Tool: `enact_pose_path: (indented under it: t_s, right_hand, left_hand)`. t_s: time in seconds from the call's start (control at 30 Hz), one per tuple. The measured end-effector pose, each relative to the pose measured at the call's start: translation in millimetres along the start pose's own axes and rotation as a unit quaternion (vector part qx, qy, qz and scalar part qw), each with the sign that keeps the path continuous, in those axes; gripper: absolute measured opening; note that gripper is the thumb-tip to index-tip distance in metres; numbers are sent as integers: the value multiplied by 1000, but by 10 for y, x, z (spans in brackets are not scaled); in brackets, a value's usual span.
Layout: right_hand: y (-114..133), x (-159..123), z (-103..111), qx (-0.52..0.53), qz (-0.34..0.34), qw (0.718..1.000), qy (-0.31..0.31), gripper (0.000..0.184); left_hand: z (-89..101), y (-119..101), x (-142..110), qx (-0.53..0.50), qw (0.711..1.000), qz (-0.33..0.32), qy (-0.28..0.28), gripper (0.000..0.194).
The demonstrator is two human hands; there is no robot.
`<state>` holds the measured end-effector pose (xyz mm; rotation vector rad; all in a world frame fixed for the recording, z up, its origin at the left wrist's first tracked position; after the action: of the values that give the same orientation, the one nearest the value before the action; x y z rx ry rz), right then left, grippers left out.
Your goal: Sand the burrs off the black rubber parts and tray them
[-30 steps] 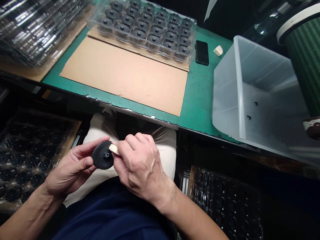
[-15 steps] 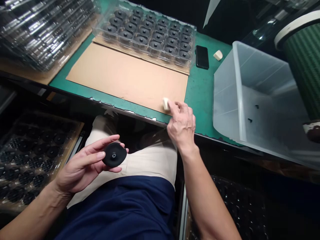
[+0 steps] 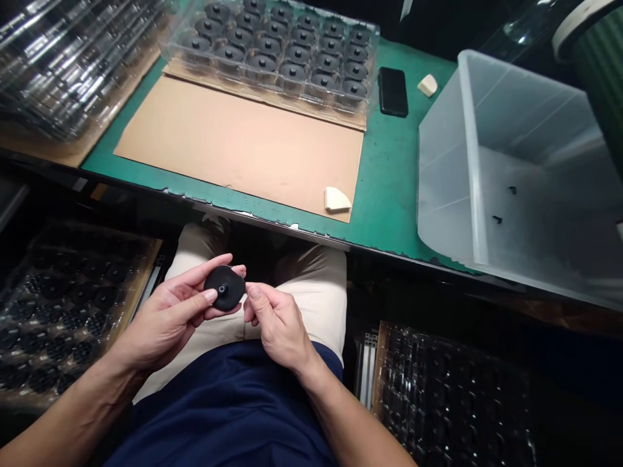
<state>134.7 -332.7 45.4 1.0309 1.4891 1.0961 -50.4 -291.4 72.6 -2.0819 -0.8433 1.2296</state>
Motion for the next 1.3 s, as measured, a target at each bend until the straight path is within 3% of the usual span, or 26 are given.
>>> enact_pose_path:
  t_s: [0.13,0.43,0.6,0.77,1.0,1.13,1.3]
  right_hand:
    - [31,-19,-11,-9,5,1000,-17,60]
    - [87,-114,-241,11,44,999,3,58]
    - [108,-147,-299,-72,97,993,-13,40]
    - [138,-167,-236,-81,88,993,-20,44]
    - [23,-143,-164,59,-7,997,-46,47]
    - [-42,-102,-134,130,-16,989,-70,47]
    - [-20,-107,-137,116,-8,990,-75,50]
  left_hand:
    - [-82,40,-17,37,999,-25,32,59]
    - [-190,142,-51,82,990,-86,-72,38]
    - [-169,91,-16,2,996,-31,-86,25]
    - [-95,61,93,13,997,2,-73,25]
    - [-66,158,147,21,999,10,-45,39]
    - [-88,201,81,-49,999,5,17,51]
    - [-150,229,64,-39,996,-29,68,73]
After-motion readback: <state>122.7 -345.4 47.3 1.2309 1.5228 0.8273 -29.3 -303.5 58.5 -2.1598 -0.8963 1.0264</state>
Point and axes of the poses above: each hand's wrist, its own x-axis towards the middle knuckle, its own z-axis out of the back of the hand, y = z × x, the point moved 1 cm from there along x, towards the middle knuckle, and after that the axes turned 3 degrees about x, right-handed, at the moved point
